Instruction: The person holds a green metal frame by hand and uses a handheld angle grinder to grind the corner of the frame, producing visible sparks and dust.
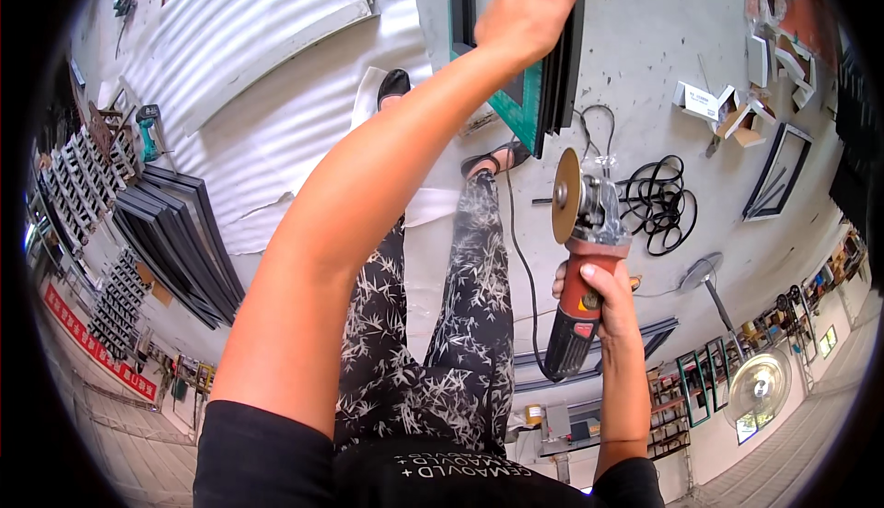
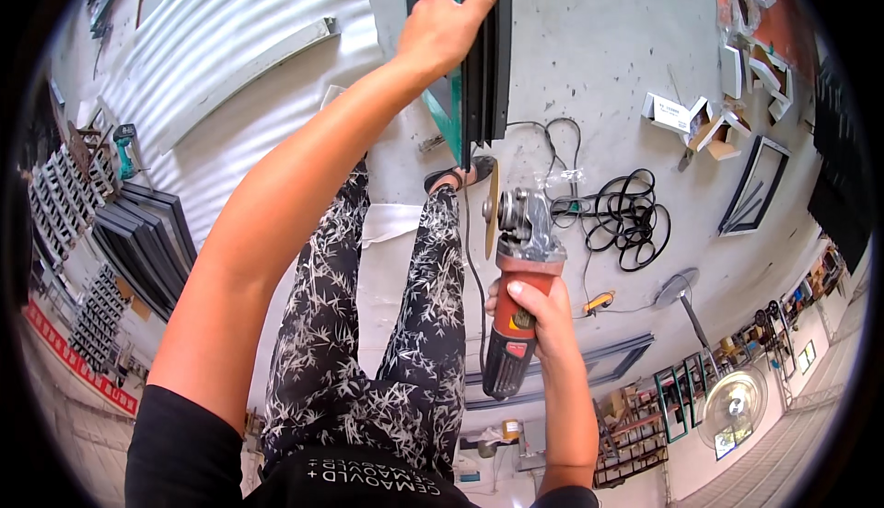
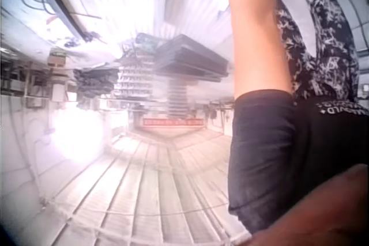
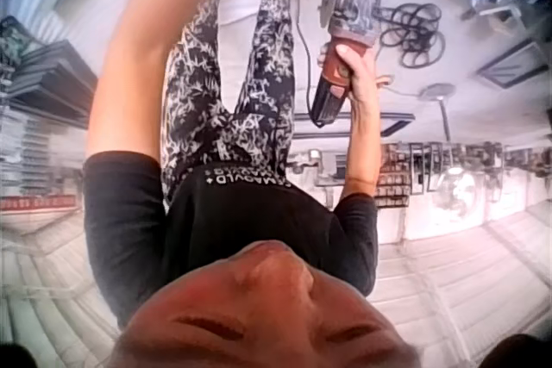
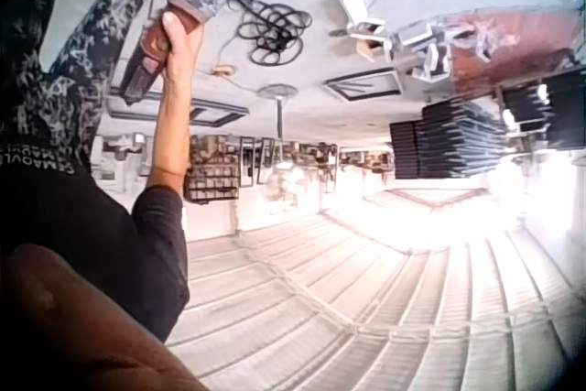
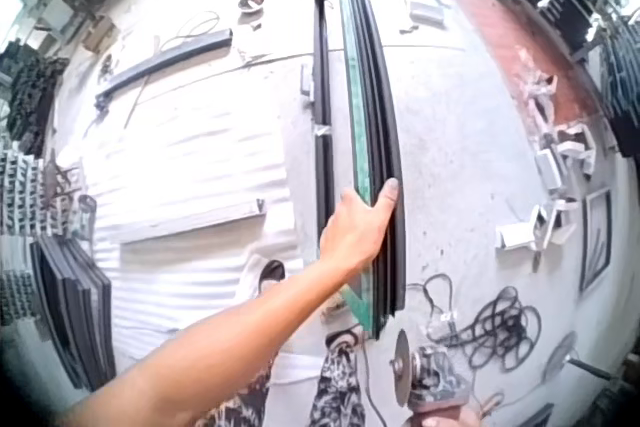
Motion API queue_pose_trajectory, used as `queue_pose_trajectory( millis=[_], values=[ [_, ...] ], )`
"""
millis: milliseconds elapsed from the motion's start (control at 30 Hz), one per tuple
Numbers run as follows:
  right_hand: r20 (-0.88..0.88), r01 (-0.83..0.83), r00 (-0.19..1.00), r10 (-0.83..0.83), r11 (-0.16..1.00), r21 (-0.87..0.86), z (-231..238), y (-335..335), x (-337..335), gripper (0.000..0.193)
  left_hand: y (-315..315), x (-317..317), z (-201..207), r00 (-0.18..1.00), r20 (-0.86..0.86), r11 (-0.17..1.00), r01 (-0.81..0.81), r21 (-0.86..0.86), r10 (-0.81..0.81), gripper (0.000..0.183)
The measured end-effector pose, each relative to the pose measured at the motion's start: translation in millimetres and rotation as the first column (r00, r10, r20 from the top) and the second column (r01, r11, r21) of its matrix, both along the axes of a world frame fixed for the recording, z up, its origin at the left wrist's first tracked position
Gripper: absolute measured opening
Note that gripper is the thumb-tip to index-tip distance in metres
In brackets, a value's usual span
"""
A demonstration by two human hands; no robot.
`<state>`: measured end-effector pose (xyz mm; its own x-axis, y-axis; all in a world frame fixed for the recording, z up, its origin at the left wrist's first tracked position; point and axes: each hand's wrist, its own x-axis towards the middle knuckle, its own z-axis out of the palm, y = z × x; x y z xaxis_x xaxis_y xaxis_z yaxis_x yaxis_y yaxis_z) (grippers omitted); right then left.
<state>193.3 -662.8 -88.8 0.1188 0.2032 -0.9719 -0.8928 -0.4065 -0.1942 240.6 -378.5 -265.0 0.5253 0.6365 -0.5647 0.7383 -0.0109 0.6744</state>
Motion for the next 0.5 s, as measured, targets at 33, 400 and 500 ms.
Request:
queue_pose_trajectory(
  millis=[33,400,500],
  values=[
    [0.001,0.010,1.000,-0.010,1.000,-0.004,3.3,-7.5,0.8,0.046,1.1,-0.7,-1.1,0.999,0.038,1.000,-0.008,0.003,0.008,0.106],
    [-0.150,-0.050,0.986,0.077,0.983,0.176,-31.6,-17.2,-2.0,0.042,24.0,-28.5,11.6,0.969,0.224,0.978,-0.061,-0.200,0.107,0.076],
    [-0.183,-0.043,0.978,0.099,0.957,0.287,-50.9,-9.8,-1.5,0.042,36.7,-39.5,8.6,0.951,0.237,0.937,-0.114,-0.330,0.199,0.081]
  ],
)
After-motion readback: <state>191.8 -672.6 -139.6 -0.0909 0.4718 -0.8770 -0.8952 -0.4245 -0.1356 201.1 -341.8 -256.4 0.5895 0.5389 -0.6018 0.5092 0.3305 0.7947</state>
